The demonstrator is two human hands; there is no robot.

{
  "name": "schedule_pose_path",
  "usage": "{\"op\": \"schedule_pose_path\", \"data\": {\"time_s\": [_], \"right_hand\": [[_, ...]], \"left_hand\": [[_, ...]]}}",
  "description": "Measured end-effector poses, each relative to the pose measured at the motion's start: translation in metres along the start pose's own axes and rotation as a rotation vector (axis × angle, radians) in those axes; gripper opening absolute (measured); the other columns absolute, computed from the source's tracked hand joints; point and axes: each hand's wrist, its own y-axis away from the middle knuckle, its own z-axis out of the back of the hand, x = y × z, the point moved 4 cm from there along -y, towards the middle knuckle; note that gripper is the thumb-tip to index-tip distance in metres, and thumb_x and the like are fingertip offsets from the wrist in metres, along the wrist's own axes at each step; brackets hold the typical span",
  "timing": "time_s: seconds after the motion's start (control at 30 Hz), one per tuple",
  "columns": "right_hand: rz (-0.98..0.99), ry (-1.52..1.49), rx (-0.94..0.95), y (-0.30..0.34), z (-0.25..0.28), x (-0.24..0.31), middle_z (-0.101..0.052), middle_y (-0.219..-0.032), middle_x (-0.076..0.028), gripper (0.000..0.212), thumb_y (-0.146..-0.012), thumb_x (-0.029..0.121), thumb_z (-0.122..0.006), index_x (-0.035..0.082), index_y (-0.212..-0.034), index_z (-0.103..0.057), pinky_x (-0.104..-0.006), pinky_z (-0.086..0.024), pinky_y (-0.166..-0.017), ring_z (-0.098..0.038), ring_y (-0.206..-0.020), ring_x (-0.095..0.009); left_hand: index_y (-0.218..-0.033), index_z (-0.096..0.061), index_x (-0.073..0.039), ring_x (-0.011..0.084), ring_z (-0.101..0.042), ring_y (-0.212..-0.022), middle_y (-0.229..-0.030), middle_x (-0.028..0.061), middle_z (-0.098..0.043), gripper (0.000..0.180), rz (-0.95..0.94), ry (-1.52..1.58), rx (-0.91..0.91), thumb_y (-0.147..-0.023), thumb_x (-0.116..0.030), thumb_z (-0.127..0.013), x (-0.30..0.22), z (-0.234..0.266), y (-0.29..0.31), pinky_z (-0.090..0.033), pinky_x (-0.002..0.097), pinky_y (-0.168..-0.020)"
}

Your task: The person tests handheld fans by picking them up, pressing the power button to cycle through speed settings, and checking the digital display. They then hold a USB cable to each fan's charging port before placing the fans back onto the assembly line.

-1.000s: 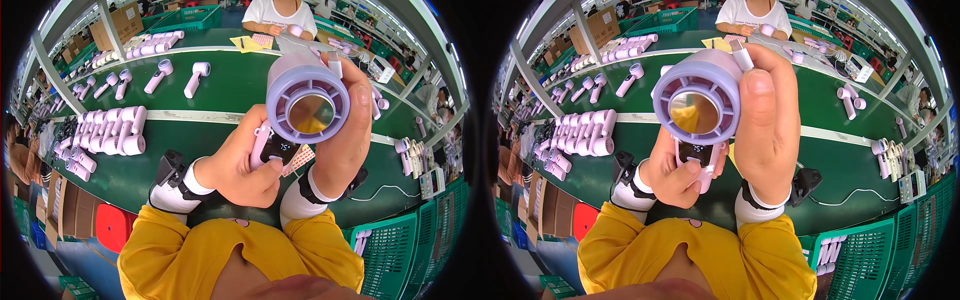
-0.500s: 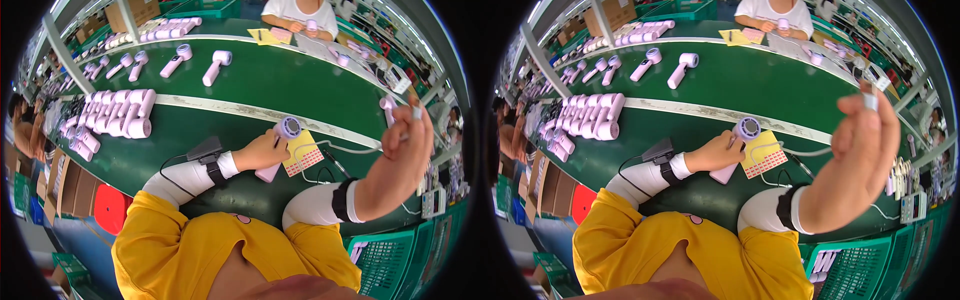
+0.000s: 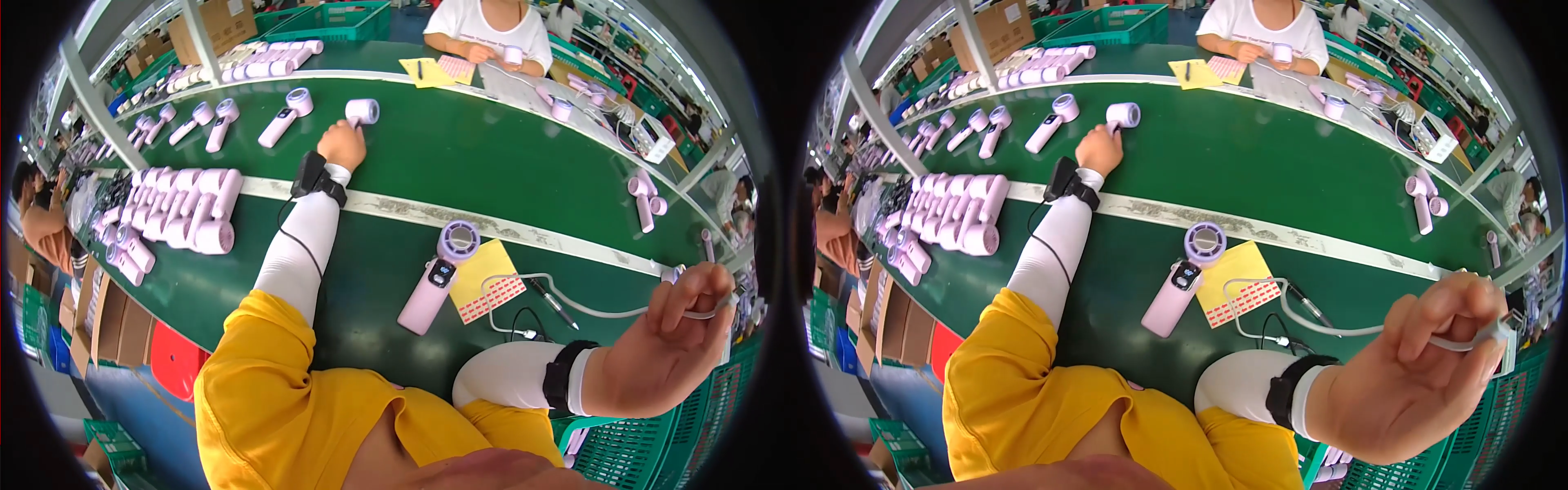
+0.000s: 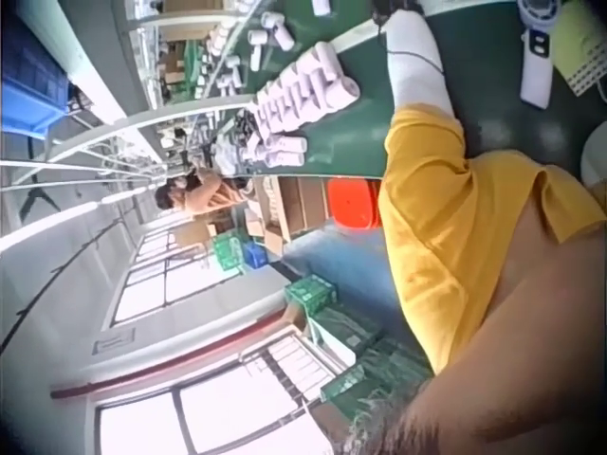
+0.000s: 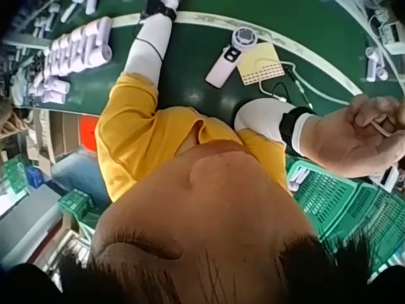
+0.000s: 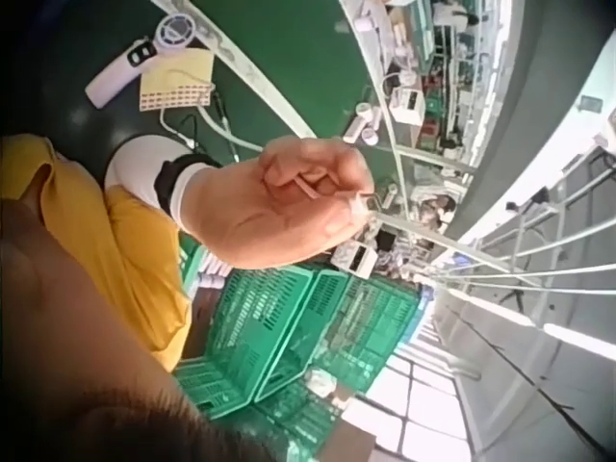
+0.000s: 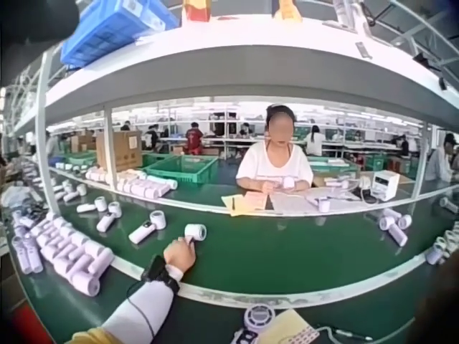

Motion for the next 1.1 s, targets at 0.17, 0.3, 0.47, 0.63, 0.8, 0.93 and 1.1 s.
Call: {"op": "schedule_pose_path", "data": {"time_s": [0.17,0.3,0.47,0.63,0.8,0.93,1.1], "right_hand": [[-0.008,-0.031,0.055,0.002,-0.012,-0.006,-0.041,-0.075,-0.010,0.033,-0.088,0.020,-0.031,-0.010,-0.096,-0.043,-0.0190,-0.020,-0.044,-0.025,-0.051,-0.007],[-0.023,0.002,0.010,0.004,-0.026,-0.007,-0.040,-0.070,-0.009,0.032,-0.086,0.021,-0.036,-0.009,-0.094,-0.045,-0.0194,-0.020,-0.043,-0.025,-0.049,-0.007],[0.003,0.024,-0.012,0.013,-0.038,-0.001,-0.044,-0.065,-0.012,0.032,-0.081,0.024,-0.042,-0.007,-0.088,-0.047,-0.0189,-0.020,-0.041,-0.027,-0.046,-0.008],[0.051,0.096,0.005,0.022,-0.045,0.005,-0.047,-0.063,-0.011,0.030,-0.080,0.024,-0.044,-0.005,-0.086,-0.049,-0.0183,-0.020,-0.041,-0.029,-0.047,-0.007],[0.043,0.100,0.075,0.029,-0.051,0.009,-0.048,-0.062,-0.009,0.029,-0.079,0.023,-0.047,-0.005,-0.085,-0.051,-0.0179,-0.021,-0.042,-0.030,-0.048,-0.007],[0.065,0.109,0.097,0.031,-0.052,0.010,-0.049,-0.063,-0.009,0.028,-0.078,0.023,-0.049,-0.004,-0.085,-0.052,-0.0175,-0.020,-0.043,-0.032,-0.048,-0.006],[0.068,0.130,0.096,0.029,-0.051,0.009,-0.049,-0.064,-0.008,0.027,-0.077,0.022,-0.049,-0.004,-0.086,-0.052,-0.0172,-0.020,-0.043,-0.033,-0.048,-0.006]], "left_hand": [[-0.099,-0.044,0.001,0.0291,-0.058,-0.076,-0.081,0.0137,-0.054,0.030,0.361,0.910,0.768,-0.076,-0.016,-0.054,0.000,-0.025,0.007,-0.049,0.0363,-0.062],[-0.112,-0.034,-0.001,0.0233,-0.058,-0.078,-0.088,0.0098,-0.051,0.039,0.402,1.823,0.863,-0.077,-0.006,-0.049,-0.066,0.048,0.027,-0.049,0.0311,-0.064],[-0.111,-0.034,-0.002,0.0184,-0.055,-0.069,-0.091,0.0110,-0.051,0.038,-0.050,1.975,0.838,-0.075,0.001,-0.043,-0.110,0.153,0.062,-0.046,0.0298,-0.060],[-0.114,-0.028,-0.001,0.0157,-0.054,-0.069,-0.089,0.0091,-0.050,0.042,-0.082,1.844,0.768,-0.073,0.002,-0.039,-0.123,0.232,0.108,-0.044,0.0282,-0.057],[-0.112,-0.028,-0.003,0.0089,-0.049,-0.063,-0.084,0.0064,-0.048,0.040,-0.038,1.857,0.715,-0.075,0.003,-0.040,-0.110,0.262,0.130,-0.042,0.0239,-0.047],[-0.114,-0.028,-0.005,0.0074,-0.048,-0.060,-0.081,0.0057,-0.049,0.042,-0.043,1.860,0.653,-0.075,0.003,-0.039,-0.108,0.267,0.133,-0.039,0.0223,-0.042],[-0.116,-0.027,-0.007,0.0066,-0.047,-0.059,-0.076,0.0047,-0.049,0.044,-0.158,1.827,0.572,-0.075,0.004,-0.039,-0.106,0.268,0.135,-0.038,0.0220,-0.039]]}}
